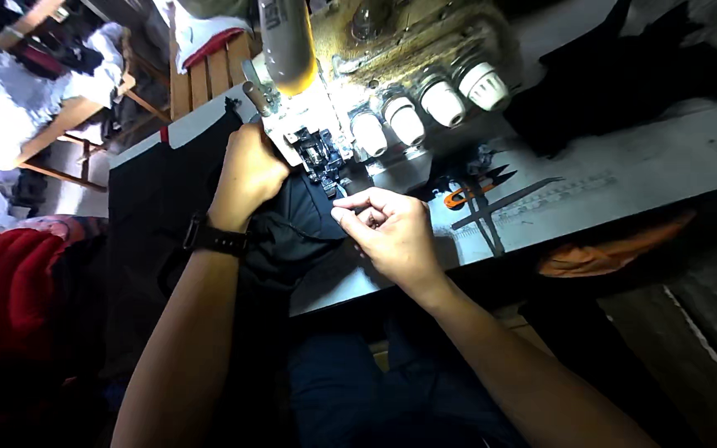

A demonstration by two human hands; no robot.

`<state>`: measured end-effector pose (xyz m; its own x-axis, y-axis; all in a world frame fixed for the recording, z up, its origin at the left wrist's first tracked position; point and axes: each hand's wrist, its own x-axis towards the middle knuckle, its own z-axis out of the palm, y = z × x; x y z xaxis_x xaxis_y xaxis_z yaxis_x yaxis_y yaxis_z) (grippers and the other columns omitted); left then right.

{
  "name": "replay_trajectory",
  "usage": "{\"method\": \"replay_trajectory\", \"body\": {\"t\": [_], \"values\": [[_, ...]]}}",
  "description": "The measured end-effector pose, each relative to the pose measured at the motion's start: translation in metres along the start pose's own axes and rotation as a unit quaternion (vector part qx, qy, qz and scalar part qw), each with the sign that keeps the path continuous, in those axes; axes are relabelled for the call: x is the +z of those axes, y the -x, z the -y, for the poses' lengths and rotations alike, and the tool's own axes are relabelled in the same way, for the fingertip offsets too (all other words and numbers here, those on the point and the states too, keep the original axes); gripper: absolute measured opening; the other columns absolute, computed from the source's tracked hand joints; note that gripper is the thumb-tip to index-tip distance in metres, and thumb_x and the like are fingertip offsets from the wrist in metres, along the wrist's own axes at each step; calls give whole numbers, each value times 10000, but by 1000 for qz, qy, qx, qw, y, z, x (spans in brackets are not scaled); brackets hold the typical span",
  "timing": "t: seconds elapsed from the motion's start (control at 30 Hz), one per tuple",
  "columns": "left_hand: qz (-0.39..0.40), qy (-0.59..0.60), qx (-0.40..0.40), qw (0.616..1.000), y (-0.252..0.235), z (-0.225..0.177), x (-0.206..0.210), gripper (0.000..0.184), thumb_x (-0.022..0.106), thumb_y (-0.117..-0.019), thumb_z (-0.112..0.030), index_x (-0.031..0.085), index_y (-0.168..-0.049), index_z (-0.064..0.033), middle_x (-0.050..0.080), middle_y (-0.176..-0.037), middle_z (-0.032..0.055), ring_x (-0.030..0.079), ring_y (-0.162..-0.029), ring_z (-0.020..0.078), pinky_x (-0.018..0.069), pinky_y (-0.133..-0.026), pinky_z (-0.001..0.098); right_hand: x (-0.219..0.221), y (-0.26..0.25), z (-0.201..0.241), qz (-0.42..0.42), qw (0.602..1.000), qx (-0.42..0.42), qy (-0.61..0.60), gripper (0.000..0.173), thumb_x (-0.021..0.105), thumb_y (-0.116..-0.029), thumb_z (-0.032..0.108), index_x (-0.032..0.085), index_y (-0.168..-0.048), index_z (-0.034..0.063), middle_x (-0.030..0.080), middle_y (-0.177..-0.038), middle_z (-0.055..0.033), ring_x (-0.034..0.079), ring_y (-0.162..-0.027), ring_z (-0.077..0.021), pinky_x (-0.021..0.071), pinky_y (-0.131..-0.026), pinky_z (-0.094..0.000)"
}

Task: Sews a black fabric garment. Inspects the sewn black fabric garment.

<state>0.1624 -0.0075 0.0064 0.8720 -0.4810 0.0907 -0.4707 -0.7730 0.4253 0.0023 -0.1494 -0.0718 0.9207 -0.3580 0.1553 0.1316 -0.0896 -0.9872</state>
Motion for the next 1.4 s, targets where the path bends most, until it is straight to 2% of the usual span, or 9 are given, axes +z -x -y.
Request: {"method": "replay_trajectory", "body": {"t": [0.27, 0.47, 0.6, 0.8, 0.9, 1.03, 1.13, 1.3, 1.4], "values": [[-52, -165, 2, 985, 41, -23, -16, 480, 731, -894, -336, 660, -1273, -52, 644, -1267, 226, 583, -1231, 433, 346, -1052, 719, -2, 8, 12, 45, 999, 16, -7, 166, 749, -934, 95, 747, -1100, 81, 699, -676, -10, 667, -514, -94, 608, -491, -275], [-55, -127, 145, 980, 143, -53, 12, 319, 651, -964, -380, 748, -1187, -173, 728, -1193, 5, 661, -1176, 201, 374, -1138, 590, -10, 13, 9, 87, 992, 27, -87, 177, 712, -945, 22, 581, -1063, 43, 706, -707, -49, 705, -562, -128, 631, -543, -279], [-84, -186, 126, 971, 147, -51, 22, 215, 604, -1005, -313, 756, -979, -164, 681, -871, 22, 640, -848, 214, 401, -872, 499, -10, 14, 9, 91, 988, 35, -117, 221, 707, -951, 20, 540, -1091, 58, 724, -732, -76, 727, -585, -170, 643, -557, -293], [-83, -53, 71, 993, 124, -44, -26, 156, 657, -974, -255, 771, -991, -150, 705, -884, -13, 640, -802, 98, 466, -755, 405, 4, 39, 8, 38, 985, 82, -145, 163, 664, -992, 89, 592, -1136, 63, 760, -961, -64, 761, -808, -172, 659, -714, -321], [-65, -46, 69, 994, 109, -49, -37, 129, 658, -967, -271, 748, -951, -180, 692, -868, -69, 618, -761, 8, 478, -669, 261, 32, 42, 20, 153, 969, 91, -169, 342, 570, -1043, 144, 558, -1367, 34, 714, -1129, -66, 727, -998, -131, 637, -868, -330], [-2, -98, 181, 979, 118, -62, -14, 193, 611, -948, -255, 744, -868, -140, 640, -779, 1, 615, -783, 169, 380, -861, 517, 33, 35, 3, 295, 949, -97, -61, 130, 645, -916, 32, 708, -981, -61, 712, -839, -106, 678, -806, -83, 544, -742, -234], [17, -155, 195, 968, 131, -57, 7, 199, 604, -965, -238, 730, -837, -152, 617, -744, 6, 601, -752, 188, 379, -845, 487, 6, 21, -20, 396, 917, -38, -26, 112, 614, -958, 90, 704, -979, 28, 683, -864, 4, 627, -831, 35, 520, -768, -162], [-8, -155, 177, 972, 137, -54, 18, 187, 605, -972, -221, 762, -895, -154, 659, -781, 8, 622, -785, 182, 385, -862, 479, -21, 14, -22, 40, 968, -175, 174, 89, 763, -887, 149, 744, -965, 111, 688, -922, 8, 630, -777, -24, 537, -655, -174], [-22, -150, 176, 973, 137, -54, 19, 190, 608, -964, -217, 755, -862, -155, 638, -749, -2, 606, -759, 171, 377, -865, 474, -25, -1, -17, 53, 930, -298, 210, 200, 746, -921, 154, 810, -1110, 157, 666, -1016, -81, 622, -927, -138, 511, -771, -253]]}}
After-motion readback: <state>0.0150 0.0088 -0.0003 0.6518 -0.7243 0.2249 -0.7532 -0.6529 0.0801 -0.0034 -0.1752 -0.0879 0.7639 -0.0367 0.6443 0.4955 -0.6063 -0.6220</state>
